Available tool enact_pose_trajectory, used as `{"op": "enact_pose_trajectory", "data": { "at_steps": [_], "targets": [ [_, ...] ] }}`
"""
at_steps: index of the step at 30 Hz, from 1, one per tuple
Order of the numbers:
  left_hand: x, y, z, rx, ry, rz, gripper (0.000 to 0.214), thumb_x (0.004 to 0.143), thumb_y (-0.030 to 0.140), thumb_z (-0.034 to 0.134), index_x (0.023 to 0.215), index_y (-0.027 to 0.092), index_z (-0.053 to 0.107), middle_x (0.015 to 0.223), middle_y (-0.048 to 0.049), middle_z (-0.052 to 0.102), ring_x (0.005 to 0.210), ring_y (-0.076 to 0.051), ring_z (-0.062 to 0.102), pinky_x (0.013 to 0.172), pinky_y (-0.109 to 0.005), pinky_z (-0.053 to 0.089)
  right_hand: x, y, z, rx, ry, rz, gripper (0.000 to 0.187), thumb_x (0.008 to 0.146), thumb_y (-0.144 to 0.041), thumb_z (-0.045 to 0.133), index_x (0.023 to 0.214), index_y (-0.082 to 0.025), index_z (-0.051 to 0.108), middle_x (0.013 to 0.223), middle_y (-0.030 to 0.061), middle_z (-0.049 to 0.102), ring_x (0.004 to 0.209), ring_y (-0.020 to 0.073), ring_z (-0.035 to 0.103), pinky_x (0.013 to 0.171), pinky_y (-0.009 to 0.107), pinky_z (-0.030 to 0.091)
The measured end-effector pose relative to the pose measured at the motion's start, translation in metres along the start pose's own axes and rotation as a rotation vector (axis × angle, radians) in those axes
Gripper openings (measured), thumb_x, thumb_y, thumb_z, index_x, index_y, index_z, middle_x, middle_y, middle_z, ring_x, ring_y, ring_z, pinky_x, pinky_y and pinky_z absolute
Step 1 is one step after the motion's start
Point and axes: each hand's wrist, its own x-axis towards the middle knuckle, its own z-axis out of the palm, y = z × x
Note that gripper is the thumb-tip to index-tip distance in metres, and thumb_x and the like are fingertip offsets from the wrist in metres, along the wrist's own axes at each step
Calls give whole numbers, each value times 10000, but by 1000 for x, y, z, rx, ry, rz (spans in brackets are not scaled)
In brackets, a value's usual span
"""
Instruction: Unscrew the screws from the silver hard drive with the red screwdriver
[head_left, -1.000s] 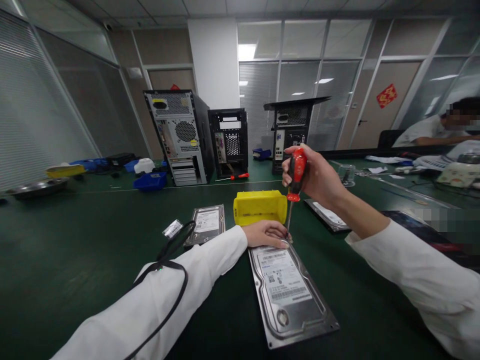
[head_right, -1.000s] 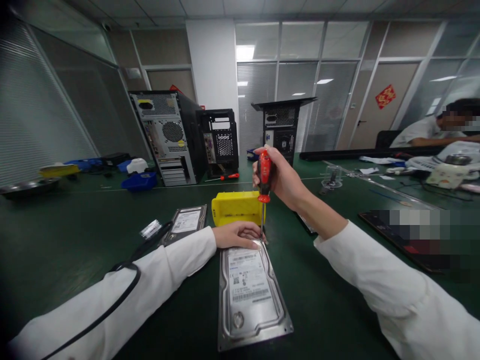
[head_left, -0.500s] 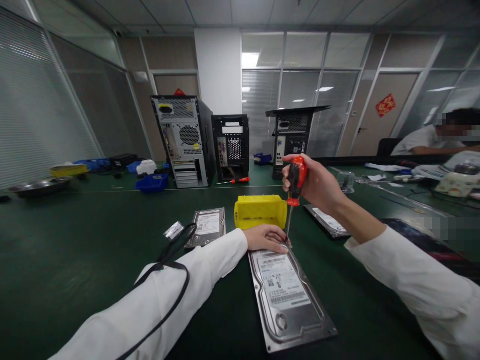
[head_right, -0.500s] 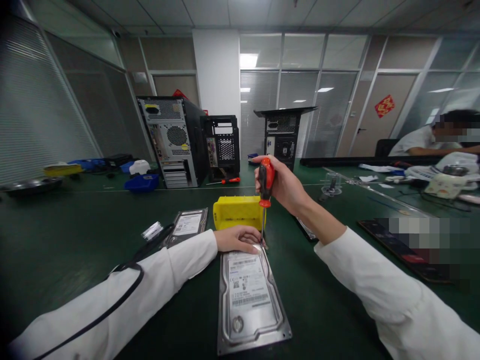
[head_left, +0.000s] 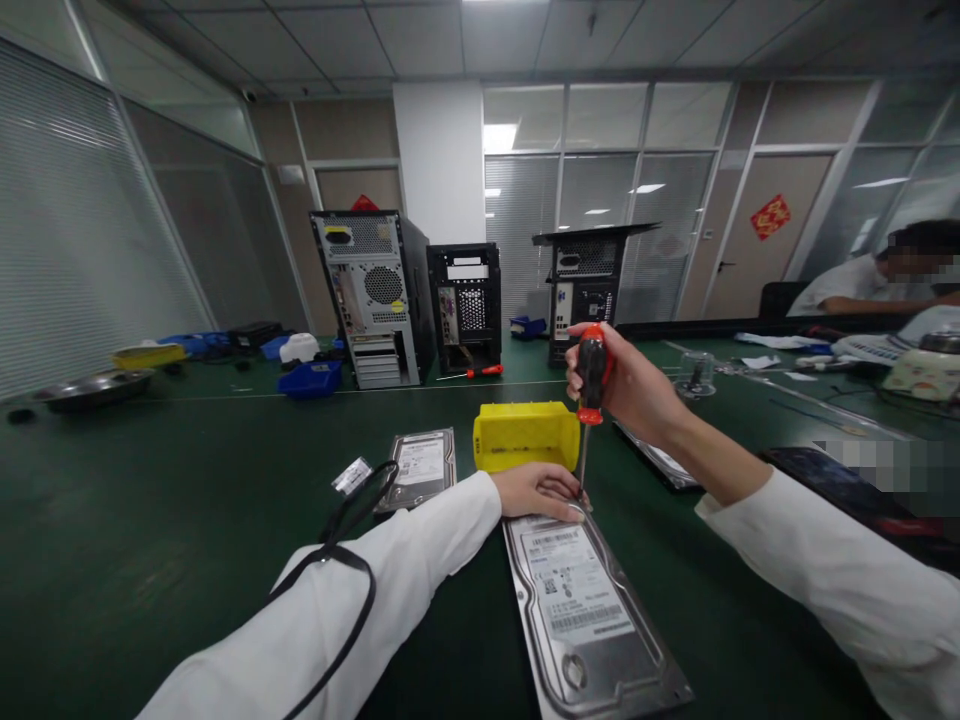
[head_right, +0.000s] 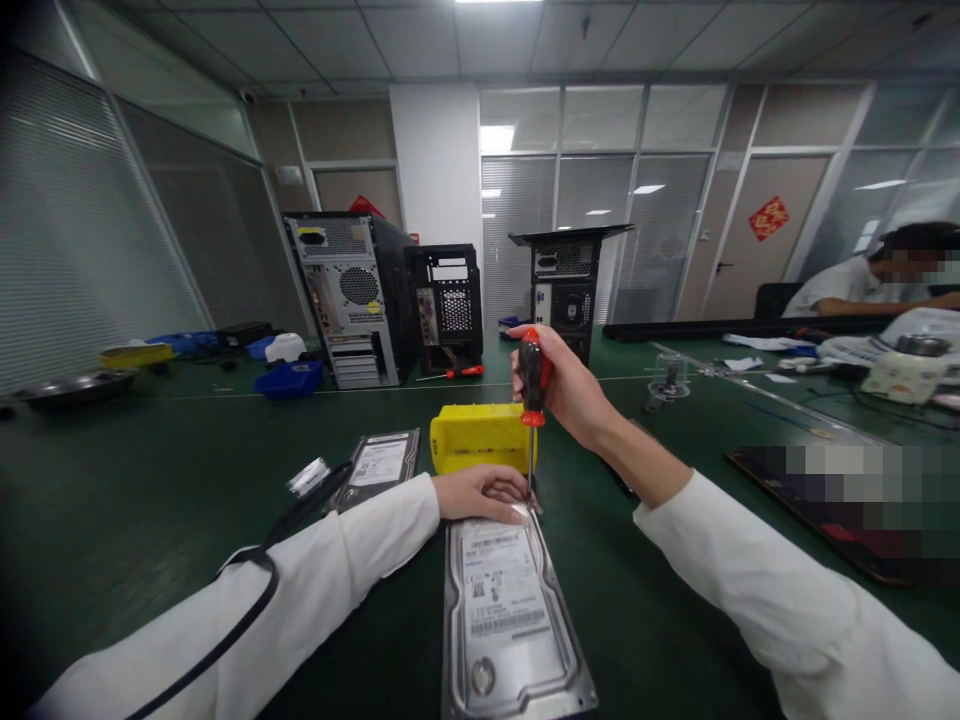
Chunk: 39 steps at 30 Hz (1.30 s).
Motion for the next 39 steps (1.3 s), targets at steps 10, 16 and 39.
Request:
{"op": "enact_pose_trajectory", "data": {
  "at_steps": [10,16,39],
  "targets": [
    [1,-3,-1,-9,16,8,588,452,421,829,906,142,580,986,-71,637,955,-183,602,969,-386,386,0,0,-2,-22,10,-23,213,880,-344,493,961,-148,519,643,-48,471,451,31,402,435,170,386],
    [0,-2,-1,-1,-11,17,584,492,404,822,959,128,607,1056,-99,631,1018,-201,590,981,-377,384,0,-3,2,2,4,7,324,860,-465,453,905,-158,546,776,4,523,614,89,527,602,267,486],
    [4,-14,-6,-129,31,-13,494,731,480,655,1121,188,582,1013,-50,679,969,-190,605,896,-319,402,-1,3,-5,-71,-30,-82,245,895,-304,486,1048,-116,523,761,-7,547,542,43,493,485,177,445]
  ]
}}
